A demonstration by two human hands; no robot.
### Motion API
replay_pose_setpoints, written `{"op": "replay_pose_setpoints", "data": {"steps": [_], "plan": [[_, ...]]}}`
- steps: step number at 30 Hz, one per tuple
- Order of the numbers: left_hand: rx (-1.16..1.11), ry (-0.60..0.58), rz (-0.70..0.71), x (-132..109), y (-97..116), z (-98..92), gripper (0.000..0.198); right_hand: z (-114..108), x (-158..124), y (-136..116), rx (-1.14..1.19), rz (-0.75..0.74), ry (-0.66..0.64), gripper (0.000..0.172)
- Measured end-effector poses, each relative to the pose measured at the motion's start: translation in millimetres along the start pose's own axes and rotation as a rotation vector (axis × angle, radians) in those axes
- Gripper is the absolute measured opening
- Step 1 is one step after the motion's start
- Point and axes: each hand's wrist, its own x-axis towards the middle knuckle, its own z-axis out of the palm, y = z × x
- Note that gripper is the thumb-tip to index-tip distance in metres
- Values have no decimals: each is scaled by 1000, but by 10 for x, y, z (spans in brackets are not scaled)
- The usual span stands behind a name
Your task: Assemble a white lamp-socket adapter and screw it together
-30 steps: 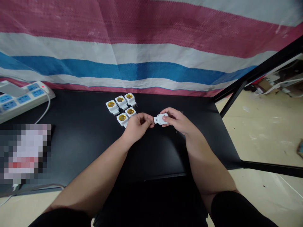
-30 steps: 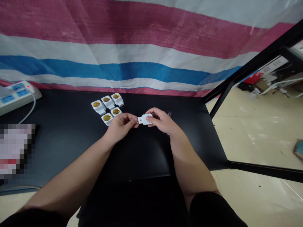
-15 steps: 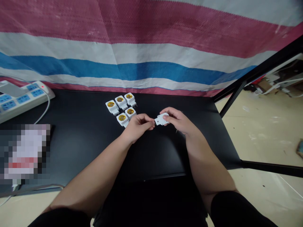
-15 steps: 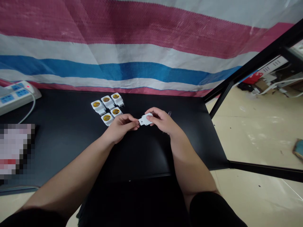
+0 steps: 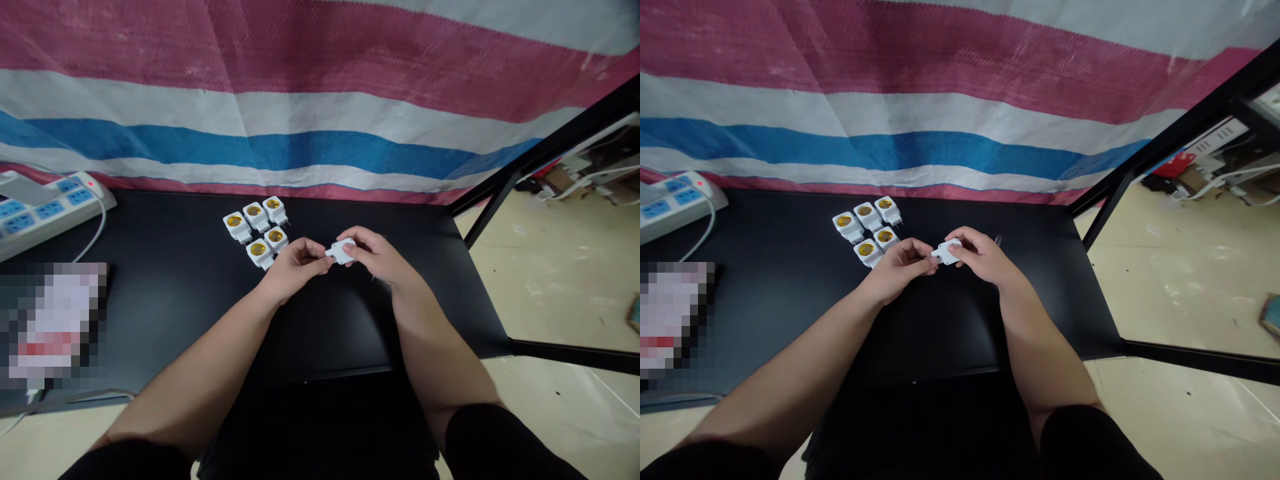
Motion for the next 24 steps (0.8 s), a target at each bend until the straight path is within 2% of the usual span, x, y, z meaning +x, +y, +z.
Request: {"op": "replay_pose_setpoints", "data": {"steps": [3, 11, 16, 20, 24], "plan": [[-6, -34, -25, -4, -14, 14, 45, 19, 1, 17, 20, 5, -32, 27], [17, -58, -37, -6, 11, -8, 43, 56, 26, 91, 58, 56, -35, 25], [29, -91, 42, -6, 9, -4, 38, 60, 19, 83, 84, 60, -26, 25], [57, -73, 113, 5, -27, 13, 34, 86, 22, 59, 101, 116, -12, 31], [133, -71, 259, 3, -40, 16, 32, 139, 19, 36, 191, 195, 10, 40]]}}
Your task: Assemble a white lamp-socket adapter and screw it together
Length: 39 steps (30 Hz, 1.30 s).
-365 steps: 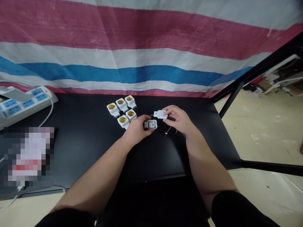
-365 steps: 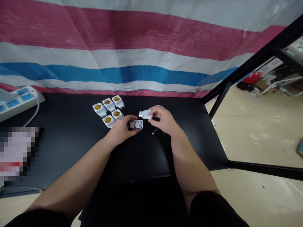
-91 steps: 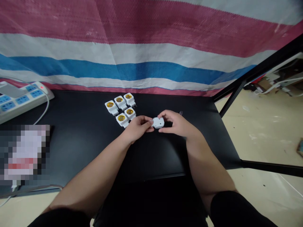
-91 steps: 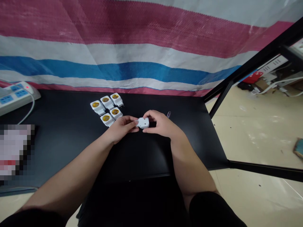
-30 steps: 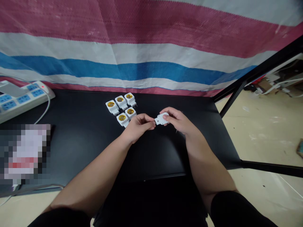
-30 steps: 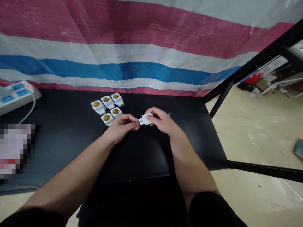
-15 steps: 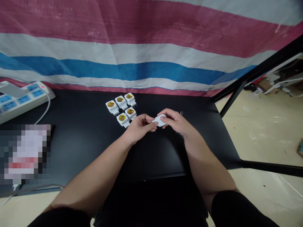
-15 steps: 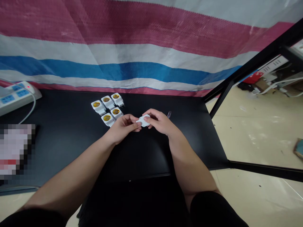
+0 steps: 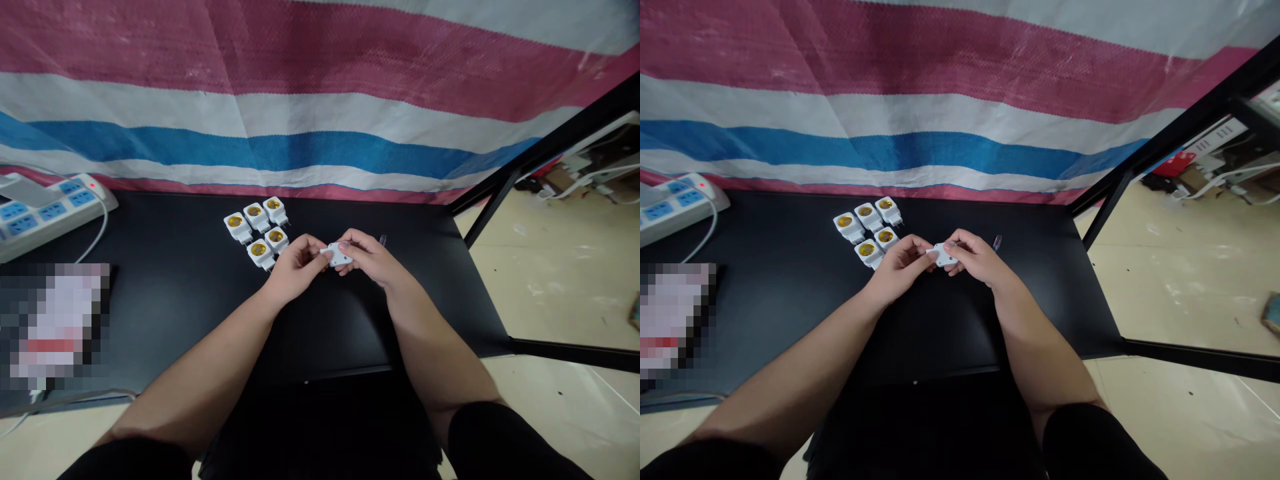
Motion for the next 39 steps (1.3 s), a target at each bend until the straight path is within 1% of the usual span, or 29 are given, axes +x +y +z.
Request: {"op": "replay_pose_setpoints", "data": {"steps": [3, 4, 6, 8, 9, 11, 12, 13, 14, 15, 16, 17, 18, 19, 21, 22, 24, 26, 27, 29, 31, 33, 35, 37, 39], "plan": [[62, -19, 113, -4, 11, -18, 47, 62, -21, -13, 138, 58, -28, 45], [70, -16, 132, -4, 15, -25, 48, 88, -27, -17, 171, 82, -52, 47], [50, -12, 136, -4, 24, -34, 42, 136, -34, -24, 194, 119, -102, 48], [-29, -31, 96, -5, 35, -26, 34, 157, -35, -32, 147, 121, -131, 48], [-78, -43, 63, -7, 42, -15, 32, 143, -37, -40, 85, 107, -137, 47], [-159, -44, -21, -15, 60, 15, 32, 45, -50, -65, -123, 52, -100, 45], [-196, -29, -72, -19, 73, 31, 32, -43, -62, -82, -275, 17, -55, 44], [-235, -7, -126, -23, 89, 44, 31, -155, -79, -99, -423, -35, 59, 42], [-276, 16, -184, -25, 108, 55, 30, -286, -99, -113, -566, -85, 201, 39], [-321, 36, -243, -26, 130, 61, 30, -426, -120, -122, -676, -125, 374, 36], [-362, 50, -300, -25, 153, 62, 30, -565, -140, -123, -738, -123, 519, 31], [-395, 54, -350, -22, 176, 60, 30, -693, -156, -115, -774, -71, 622, 29], [-414, 51, -393, -19, 199, 54, 31, -801, -165, -98, -807, 7, 691, 27], [-421, 44, -426, -15, 218, 48, 31, -882, -167, -73, -838, 82, 727, 29], [-421, 24, -466, -8, 243, 35, 31, -950, -143, -9, -841, 194, 698, 35], [-421, 13, -477, -5, 247, 30, 31, -941, -120, 25, -813, 219, 667, 34], [-423, -9, -496, -3, 241, 27, 32, -862, -64, 83, -747, 211, 615, 29], [-417, -21, -500, -5, 224, 26, 35, -742, -19, 107, -645, 154, 537, 25], [-406, -19, -496, -9, 215, 25, 36, -681, -6, 102, -563, 120, 477, 25], [-378, -7, -483, -18, 202, 20, 38, -575, -8, 50, -353, 65, 337, 26], [-362, -1, -475, -28, 196, 13, 39, -498, -41, -41, -138, 13, 252, 30], [-368, -9, -471, -35, 199, 7, 39, -445, -86, -140, 71, -69, 229, 34], [-383, -17, -467, -40, 206, 5, 40, -401, -120, -208, 215, -135, 217, 34], [-392, -23, -464, -42, 214, 6, 37, -358, -130, -228, 263, -163, 198, 36], [-398, -31, -459, -41, 219, 5, 33, -322, -123, -212, 247, -176, 183, 40]]}}
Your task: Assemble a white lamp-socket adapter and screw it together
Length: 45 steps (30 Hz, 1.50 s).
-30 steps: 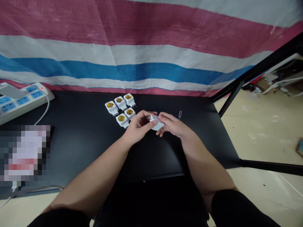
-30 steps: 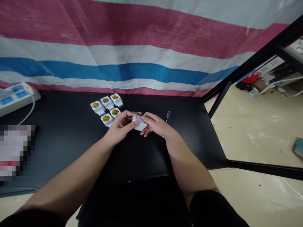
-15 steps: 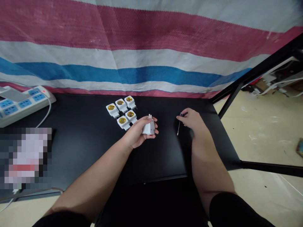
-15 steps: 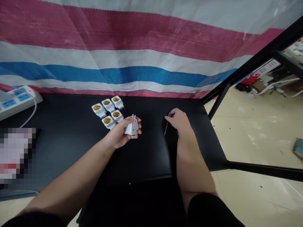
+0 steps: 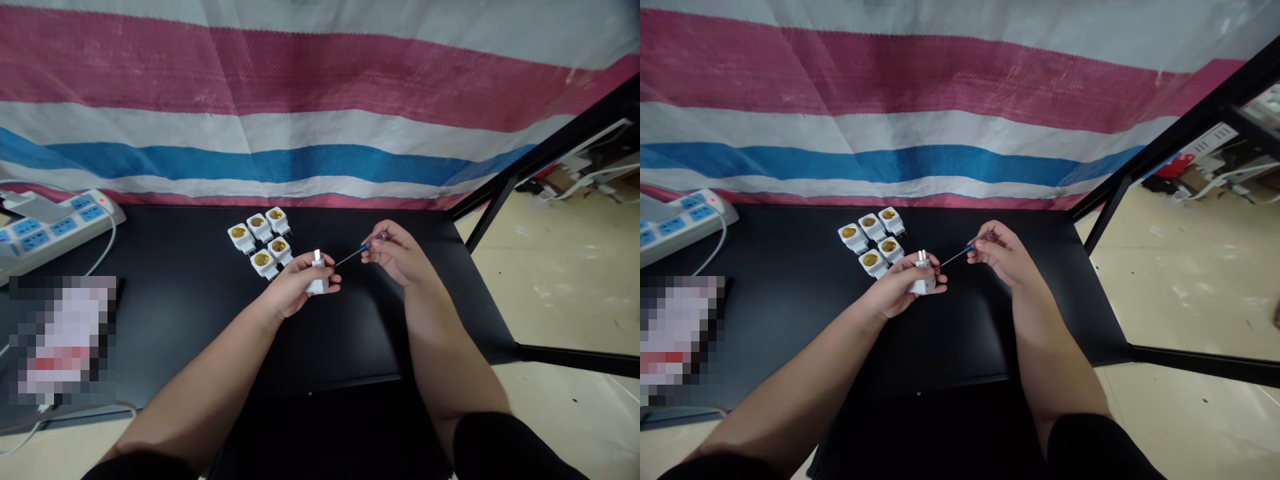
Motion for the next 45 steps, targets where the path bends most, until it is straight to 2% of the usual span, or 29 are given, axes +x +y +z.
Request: {"op": "replay_pose_setpoints", "data": {"steps": [7, 14, 21, 24, 26, 29, 38, 45], "plan": [[-5, 48, 38, 12, 3, 6, 36, -17, -20, 18, -117, -107, 9, 44], [61, 140, 99, 30, 12, 19, 32, 28, -107, -44, -274, -207, -76, 38], [203, 117, 257, 35, -8, -48, 29, 19, -143, -75, -513, -159, -73, 26], [238, 95, 277, 37, -24, -58, 30, 18, -155, -97, -663, -191, -95, 27], [230, 86, 283, 42, -29, -56, 33, 26, -168, -121, -714, -229, -132, 20], [204, 73, 289, 42, -18, -44, 36, 38, -188, -151, -728, -267, -161, 12], [6, 22, 204, 17, 35, -36, 36, 106, -210, -107, -681, -356, -83, 12], [21, 37, 198, 14, 51, -13, 34, 143, -217, -80, -697, -358, -94, 12]]}}
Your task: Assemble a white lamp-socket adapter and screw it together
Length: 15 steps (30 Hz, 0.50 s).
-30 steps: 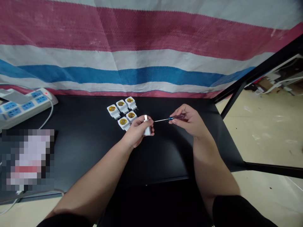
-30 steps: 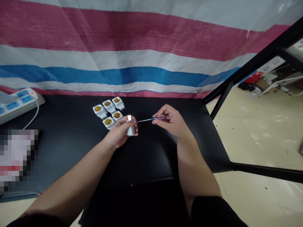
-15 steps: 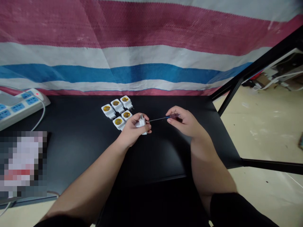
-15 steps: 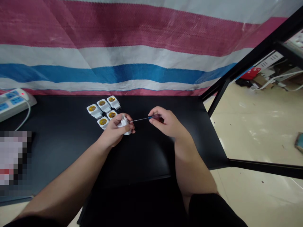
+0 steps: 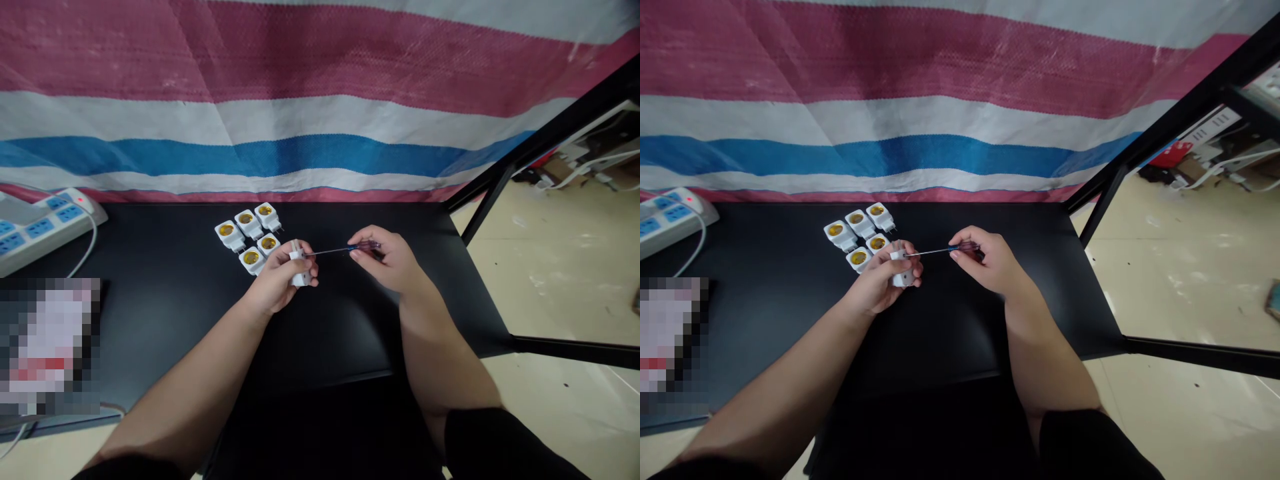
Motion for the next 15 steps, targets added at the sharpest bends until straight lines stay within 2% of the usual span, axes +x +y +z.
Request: {"op": "replay_pose_setpoints", "data": {"steps": [7, 12, 15], "plan": [[62, 37, 43, 9, -24, 22, 35, 12, 5, 33, -29, -40, 31, 12], [191, 68, 119, 34, -110, -62, 34, 0, 31, 42, -48, -125, 28, 11], [277, 40, 183, 29, -126, -100, 31, -8, 45, 20, -89, -91, 14, 14]]}}
